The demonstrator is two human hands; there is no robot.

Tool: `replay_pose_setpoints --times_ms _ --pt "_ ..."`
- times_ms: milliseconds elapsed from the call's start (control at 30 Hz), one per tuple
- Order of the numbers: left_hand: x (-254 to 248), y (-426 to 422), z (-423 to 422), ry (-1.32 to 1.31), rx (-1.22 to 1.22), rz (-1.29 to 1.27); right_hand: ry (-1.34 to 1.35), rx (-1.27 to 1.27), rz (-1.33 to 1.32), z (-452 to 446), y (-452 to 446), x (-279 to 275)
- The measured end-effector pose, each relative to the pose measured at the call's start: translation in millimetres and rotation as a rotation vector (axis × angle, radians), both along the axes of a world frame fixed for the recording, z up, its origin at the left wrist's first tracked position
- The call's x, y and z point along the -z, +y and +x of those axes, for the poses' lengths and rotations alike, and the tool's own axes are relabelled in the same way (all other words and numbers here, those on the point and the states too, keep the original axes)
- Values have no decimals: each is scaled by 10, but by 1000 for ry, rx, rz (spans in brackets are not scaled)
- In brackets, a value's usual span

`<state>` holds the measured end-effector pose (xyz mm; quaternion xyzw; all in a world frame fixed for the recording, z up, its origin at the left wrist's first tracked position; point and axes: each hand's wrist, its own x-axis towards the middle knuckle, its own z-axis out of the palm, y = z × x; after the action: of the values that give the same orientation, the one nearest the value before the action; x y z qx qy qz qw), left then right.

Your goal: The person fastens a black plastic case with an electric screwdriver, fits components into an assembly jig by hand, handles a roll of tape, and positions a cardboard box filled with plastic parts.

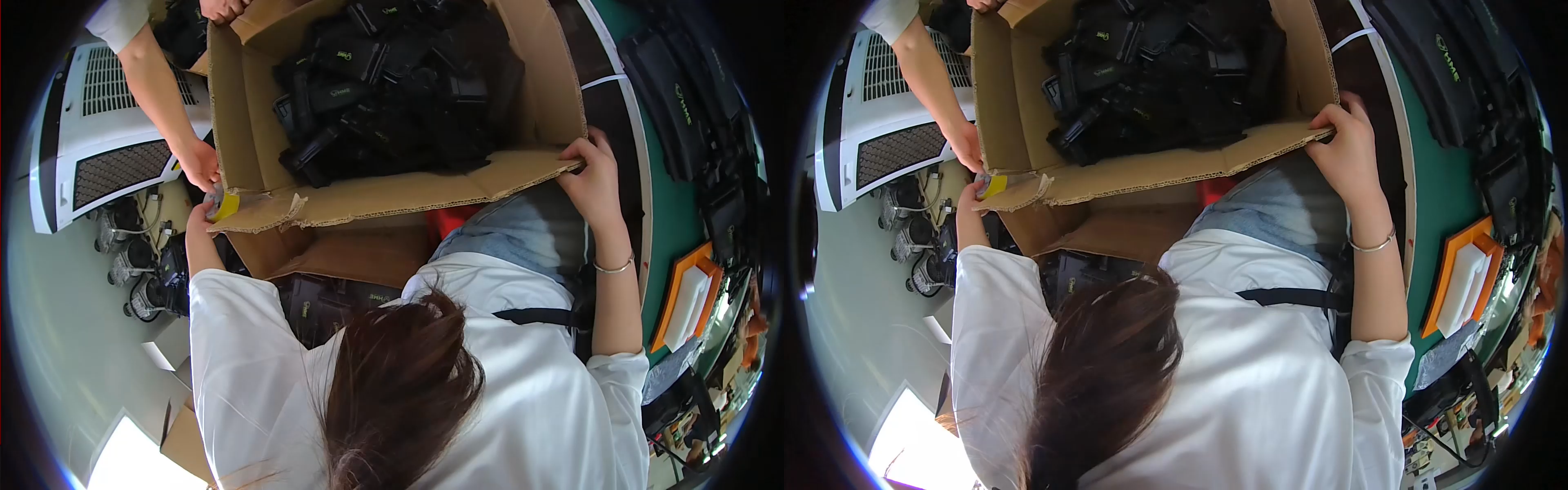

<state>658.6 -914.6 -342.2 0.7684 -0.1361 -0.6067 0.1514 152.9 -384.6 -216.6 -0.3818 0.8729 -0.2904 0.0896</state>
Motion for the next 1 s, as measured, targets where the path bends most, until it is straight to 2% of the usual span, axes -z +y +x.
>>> replay_pose_setpoints --times_ms 133,300,367,500,533,633,667,767,800,867,933,1000 --pt "161 -215 46 125 103 72 -57 21 20 18 -19 -63" --pt "741 -834 627 186 284 32 -42 -3 27 2 -19 -44" --pt "730 -855 565 341 334 -12 -33 -9 30 4 -12 -42" --pt "401 -568 75 648 438 -113 -41 -13 31 6 -17 -42" --pt "-1 -138 -269 561 388 -289 -23 -22 20 5 -13 -30" --pt "-114 55 -248 319 307 -356 1 -29 2 5 27 -1" --pt "-273 233 -338 150 374 -382 -14 -26 3 11 27 -5" --pt "-935 734 -700 17 605 -382 -45 -21 -22 24 28 0" --pt "-1112 848 -811 72 629 -354 -54 -21 -34 24 36 4" --pt "-1375 1131 -1130 -85 754 -423 -57 -21 -33 22 41 9" --pt "-1482 1390 -1467 -304 853 -545 -41 -34 -21 -6 52 27" --pt "-1136 1164 -1412 -724 1125 -638 -46 -18 -30 6 46 21"
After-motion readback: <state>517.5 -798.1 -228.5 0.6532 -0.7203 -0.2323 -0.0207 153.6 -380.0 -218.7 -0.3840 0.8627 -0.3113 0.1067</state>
